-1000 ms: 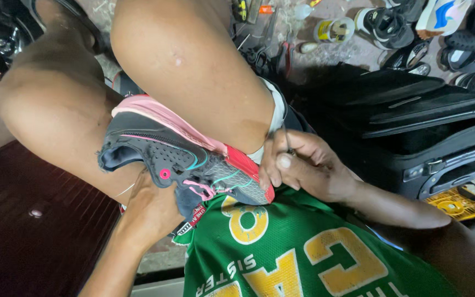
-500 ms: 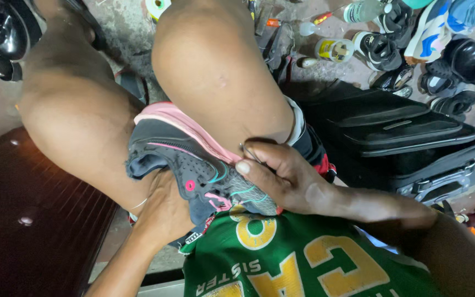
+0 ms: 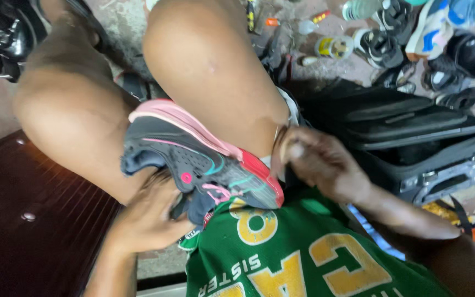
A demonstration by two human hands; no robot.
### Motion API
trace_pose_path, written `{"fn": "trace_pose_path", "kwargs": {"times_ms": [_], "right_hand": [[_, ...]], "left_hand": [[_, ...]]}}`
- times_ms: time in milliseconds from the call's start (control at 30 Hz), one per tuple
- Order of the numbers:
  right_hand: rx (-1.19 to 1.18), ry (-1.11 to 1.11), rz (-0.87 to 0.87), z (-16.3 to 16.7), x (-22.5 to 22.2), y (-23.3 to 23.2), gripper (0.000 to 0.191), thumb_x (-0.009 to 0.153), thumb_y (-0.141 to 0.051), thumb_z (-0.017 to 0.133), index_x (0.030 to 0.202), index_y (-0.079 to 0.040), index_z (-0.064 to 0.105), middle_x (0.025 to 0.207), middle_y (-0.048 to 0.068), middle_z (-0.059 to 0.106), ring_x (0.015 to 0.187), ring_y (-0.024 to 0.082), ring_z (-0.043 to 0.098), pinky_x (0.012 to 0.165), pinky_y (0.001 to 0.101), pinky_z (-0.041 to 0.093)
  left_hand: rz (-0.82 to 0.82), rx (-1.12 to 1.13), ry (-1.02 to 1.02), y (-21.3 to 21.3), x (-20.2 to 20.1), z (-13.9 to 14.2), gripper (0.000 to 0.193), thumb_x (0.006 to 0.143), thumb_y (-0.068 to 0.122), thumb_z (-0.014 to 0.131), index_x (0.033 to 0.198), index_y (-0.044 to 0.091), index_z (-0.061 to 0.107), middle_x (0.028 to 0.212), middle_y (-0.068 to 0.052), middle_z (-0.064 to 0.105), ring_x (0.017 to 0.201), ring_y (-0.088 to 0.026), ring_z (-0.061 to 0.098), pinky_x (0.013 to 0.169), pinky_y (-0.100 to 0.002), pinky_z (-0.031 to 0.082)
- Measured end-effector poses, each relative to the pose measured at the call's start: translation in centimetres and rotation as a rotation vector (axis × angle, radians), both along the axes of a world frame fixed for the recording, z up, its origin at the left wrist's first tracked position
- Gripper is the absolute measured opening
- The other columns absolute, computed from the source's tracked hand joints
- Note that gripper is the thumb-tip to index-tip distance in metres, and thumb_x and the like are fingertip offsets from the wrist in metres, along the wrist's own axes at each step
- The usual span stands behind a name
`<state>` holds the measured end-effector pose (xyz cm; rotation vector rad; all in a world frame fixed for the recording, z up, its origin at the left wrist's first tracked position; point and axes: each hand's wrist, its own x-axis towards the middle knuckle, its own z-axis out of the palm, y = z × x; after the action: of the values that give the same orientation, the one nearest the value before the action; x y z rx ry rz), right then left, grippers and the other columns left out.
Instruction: The person sits on the floor and repairs a pink and grey running shoe by hand. They repeatedly insert a needle and thread into the shoe's upper near the sole, pull the thread through, and tighten the stitches to secure the material.
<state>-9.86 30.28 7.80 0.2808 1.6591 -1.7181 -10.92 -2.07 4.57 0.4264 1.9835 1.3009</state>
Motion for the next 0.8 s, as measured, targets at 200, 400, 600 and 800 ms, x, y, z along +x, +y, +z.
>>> {"fn": "trace_pose_path", "kwargs": {"times_ms": [200,400,600,800], "right_hand": [[0.384,0.539,-0.044,1.3,-0.4,3.1,0.028,0.111,-0.021,0.042,0.106,-0.004,0.063,0.108,0.011,0.059,0.086,0.018,0.057,0.071,0.0295,0.046],[0.399,0.531,0.331,2.0,1.4,3.6,0.033,0.09,-0.007,0.071,0.123,-0.01,0.072,0.073,0.005,0.071,0.058,0.013,0.067,0.051,0.03,0.051],[0.299,0.416,0.393,-0.2,3.5,3.4,0.038,0.087,0.0,0.068,0.123,-0.01,0.073,0.069,0.008,0.068,0.051,0.016,0.065,0.049,0.0314,0.049],[0.263,0.456,0.371,-0.6,3.9,3.5,0.036,0.09,-0.002,0.067,0.124,-0.009,0.071,0.075,0.006,0.07,0.06,0.014,0.069,0.058,0.0285,0.054]], "left_hand": [[0.01,-0.123,-0.148,4.2,0.1,2.6,0.079,0.067,0.05,0.085,0.128,0.007,0.06,0.118,-0.018,0.072,0.11,-0.033,0.068,0.095,-0.043,0.049],[0.261,-0.077,-0.418,7.6,2.4,0.3,0.044,0.085,0.043,0.074,0.109,0.005,0.074,0.097,-0.009,0.08,0.092,-0.019,0.073,0.082,-0.035,0.056],[0.302,-0.063,-0.384,7.3,5.0,-1.8,0.035,0.087,0.032,0.076,0.107,0.004,0.074,0.093,-0.005,0.08,0.086,-0.013,0.071,0.076,-0.032,0.058],[0.358,-0.055,-0.473,7.2,6.1,-2.5,0.029,0.087,0.028,0.076,0.106,0.005,0.078,0.093,-0.003,0.082,0.086,-0.011,0.074,0.074,-0.031,0.06]]}}
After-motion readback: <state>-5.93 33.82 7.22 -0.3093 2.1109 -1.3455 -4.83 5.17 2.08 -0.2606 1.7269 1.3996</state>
